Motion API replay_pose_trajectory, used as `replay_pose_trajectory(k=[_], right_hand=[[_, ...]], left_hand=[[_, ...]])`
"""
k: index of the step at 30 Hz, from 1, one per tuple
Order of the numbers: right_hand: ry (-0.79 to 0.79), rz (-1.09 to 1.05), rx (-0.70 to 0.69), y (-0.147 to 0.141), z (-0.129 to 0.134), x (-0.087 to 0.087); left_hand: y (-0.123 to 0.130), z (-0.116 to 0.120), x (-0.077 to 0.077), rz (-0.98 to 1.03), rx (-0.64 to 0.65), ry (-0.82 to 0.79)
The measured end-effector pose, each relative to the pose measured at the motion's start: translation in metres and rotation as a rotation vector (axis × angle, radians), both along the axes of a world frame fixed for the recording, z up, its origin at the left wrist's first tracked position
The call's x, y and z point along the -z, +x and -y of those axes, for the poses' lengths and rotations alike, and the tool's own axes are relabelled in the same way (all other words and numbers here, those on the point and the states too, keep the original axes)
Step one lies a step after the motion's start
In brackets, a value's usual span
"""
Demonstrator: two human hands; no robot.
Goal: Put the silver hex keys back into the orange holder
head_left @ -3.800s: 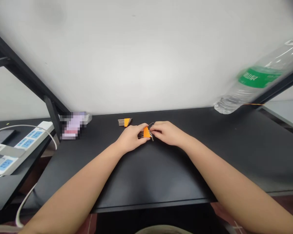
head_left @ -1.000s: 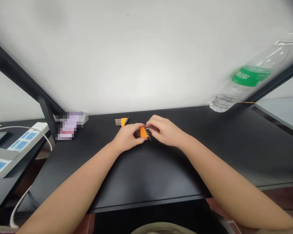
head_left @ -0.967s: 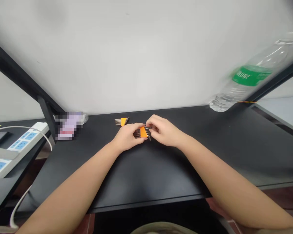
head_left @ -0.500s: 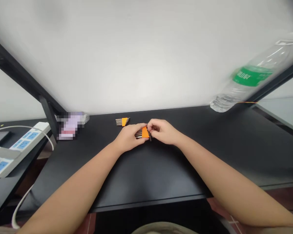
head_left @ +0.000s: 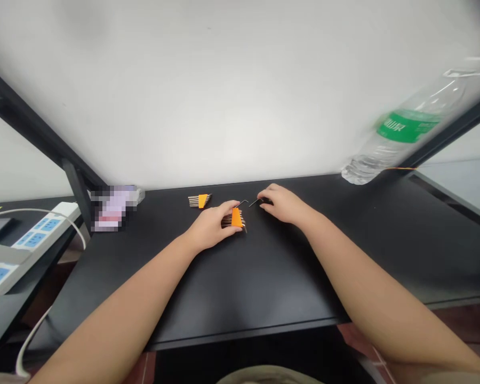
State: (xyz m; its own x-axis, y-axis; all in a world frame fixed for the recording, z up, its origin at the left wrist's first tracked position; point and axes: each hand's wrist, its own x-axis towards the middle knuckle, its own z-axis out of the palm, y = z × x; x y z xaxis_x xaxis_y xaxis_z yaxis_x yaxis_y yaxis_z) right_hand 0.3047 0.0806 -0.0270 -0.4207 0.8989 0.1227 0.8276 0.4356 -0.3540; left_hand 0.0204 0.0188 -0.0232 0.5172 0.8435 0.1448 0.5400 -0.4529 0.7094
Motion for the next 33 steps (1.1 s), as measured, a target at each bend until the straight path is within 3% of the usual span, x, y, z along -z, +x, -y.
replay_pose_trajectory(k=[8, 18, 24, 33], right_hand=[[-0.119, 0.212, -0.017, -0.025, 0.023, -0.017], [-0.033, -0.202, -0.308, -0.035, 0.038, -0.030], [0.013, -0.177, -0.339, -0.032, 0.040, -0.033], [0.075, -0.013, -0.344, -0.034, 0.056, -0.050]], left_hand=[[0.000, -0.001, 0.001, -0.008, -0.002, 0.018], [0.001, 0.000, -0.001, -0.039, -0.064, 0.076], [0.002, 0.001, -0.002, -0.053, -0.084, 0.102], [0.002, 0.001, -0.004, -0.142, -0.054, 0.174]])
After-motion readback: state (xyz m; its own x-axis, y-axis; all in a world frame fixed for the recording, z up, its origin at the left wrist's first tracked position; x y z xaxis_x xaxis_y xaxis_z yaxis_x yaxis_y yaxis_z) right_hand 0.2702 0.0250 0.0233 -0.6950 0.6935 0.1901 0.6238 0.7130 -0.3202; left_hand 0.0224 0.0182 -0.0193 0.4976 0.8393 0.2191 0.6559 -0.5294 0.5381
